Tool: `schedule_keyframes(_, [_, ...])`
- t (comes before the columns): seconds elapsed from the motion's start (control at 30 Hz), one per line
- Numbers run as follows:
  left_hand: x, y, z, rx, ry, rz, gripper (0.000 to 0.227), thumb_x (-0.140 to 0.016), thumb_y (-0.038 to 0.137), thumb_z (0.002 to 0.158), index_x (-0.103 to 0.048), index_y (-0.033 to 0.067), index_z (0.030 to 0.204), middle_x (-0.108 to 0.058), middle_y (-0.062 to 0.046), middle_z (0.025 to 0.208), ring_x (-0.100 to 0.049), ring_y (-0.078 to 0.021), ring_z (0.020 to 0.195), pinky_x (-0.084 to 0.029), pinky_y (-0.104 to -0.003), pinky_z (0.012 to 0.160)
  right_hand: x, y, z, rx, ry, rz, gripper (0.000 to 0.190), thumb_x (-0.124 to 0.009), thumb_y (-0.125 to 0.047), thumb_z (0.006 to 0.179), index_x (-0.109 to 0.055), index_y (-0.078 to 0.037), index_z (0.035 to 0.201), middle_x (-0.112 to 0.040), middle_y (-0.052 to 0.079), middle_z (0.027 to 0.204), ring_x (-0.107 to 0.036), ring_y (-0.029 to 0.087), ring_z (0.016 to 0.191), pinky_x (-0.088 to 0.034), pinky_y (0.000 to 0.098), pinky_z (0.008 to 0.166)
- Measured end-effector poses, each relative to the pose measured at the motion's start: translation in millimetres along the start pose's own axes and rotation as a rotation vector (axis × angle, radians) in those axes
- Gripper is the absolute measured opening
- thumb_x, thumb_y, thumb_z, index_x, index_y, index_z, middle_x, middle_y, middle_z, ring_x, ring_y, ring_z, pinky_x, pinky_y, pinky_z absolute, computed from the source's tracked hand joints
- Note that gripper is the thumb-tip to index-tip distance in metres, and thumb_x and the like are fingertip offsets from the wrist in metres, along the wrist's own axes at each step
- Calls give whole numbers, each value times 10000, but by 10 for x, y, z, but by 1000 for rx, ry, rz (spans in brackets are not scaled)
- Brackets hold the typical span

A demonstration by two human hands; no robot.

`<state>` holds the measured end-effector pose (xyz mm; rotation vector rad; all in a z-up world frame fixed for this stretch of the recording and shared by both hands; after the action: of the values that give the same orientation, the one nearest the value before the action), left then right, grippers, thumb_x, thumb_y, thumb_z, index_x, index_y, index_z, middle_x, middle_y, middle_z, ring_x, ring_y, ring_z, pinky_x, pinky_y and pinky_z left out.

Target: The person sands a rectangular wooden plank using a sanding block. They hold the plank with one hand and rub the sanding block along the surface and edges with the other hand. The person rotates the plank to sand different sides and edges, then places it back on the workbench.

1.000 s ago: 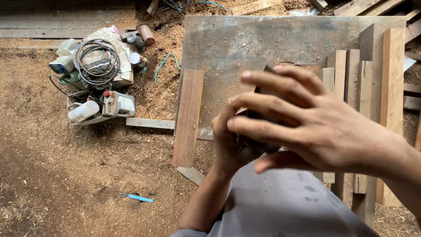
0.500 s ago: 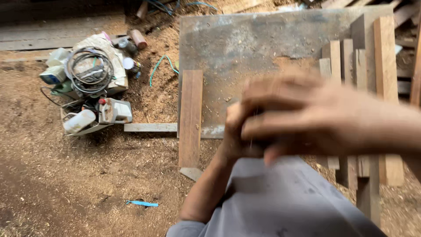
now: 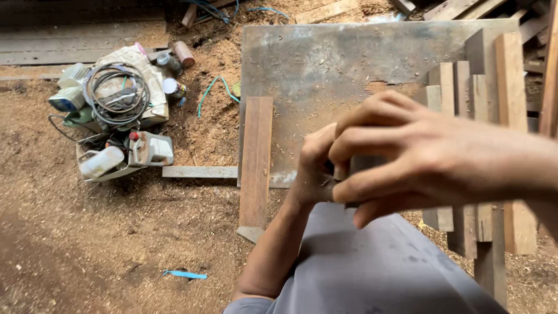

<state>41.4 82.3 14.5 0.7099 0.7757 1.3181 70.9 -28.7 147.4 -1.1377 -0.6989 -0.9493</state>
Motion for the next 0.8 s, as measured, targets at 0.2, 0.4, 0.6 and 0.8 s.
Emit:
schedule_keyframes(0.2, [28,-211,-123,71,-41,181,552,-860,374,715,-666,4,1077,-626,-110,918,-638,-269,842,-505,-340,713,91,169,43,4,13,-46,383,-748,-487,878,-720,-249,1178,-621,41,1182,-531,299,1232,-457,512,1015])
schedule_keyframes(0.4, [36,-235,-187,-117,55,54,641,-818,346,839,-557,-6,1306,-702,-114,1147,-745,-269,1048,-591,-348,871,-15,32,152,11,19,-89,440,-689,-458,908,-653,-144,1215,-613,123,1317,-490,312,1352,-421,547,1117])
schedule_keyframes(0.6, [55,-365,-204,24,-15,61,426,-788,336,861,-679,66,1171,-733,-78,1052,-722,-214,953,-568,-305,851,-123,-207,108,-35,-74,-175,277,-637,-357,952,-612,-185,1167,-599,93,1343,-527,283,1363,-363,572,1167])
schedule_keyframes(0.8, [95,-270,-160,-12,-49,4,477,-785,393,884,-654,55,1193,-717,-80,1099,-718,-226,984,-575,-323,864,-94,-121,114,-188,71,-294,387,-540,-490,1007,-586,-180,1233,-571,80,1373,-515,301,1367,-351,525,1172])
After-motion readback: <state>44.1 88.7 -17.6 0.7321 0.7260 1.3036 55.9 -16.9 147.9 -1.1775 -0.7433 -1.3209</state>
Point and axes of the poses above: each hand's wrist, its own z-axis towards the middle knuckle, its own x-axis out of the back of the hand, y = z × x, the point moved 5 cm from there along z, towards the middle knuckle
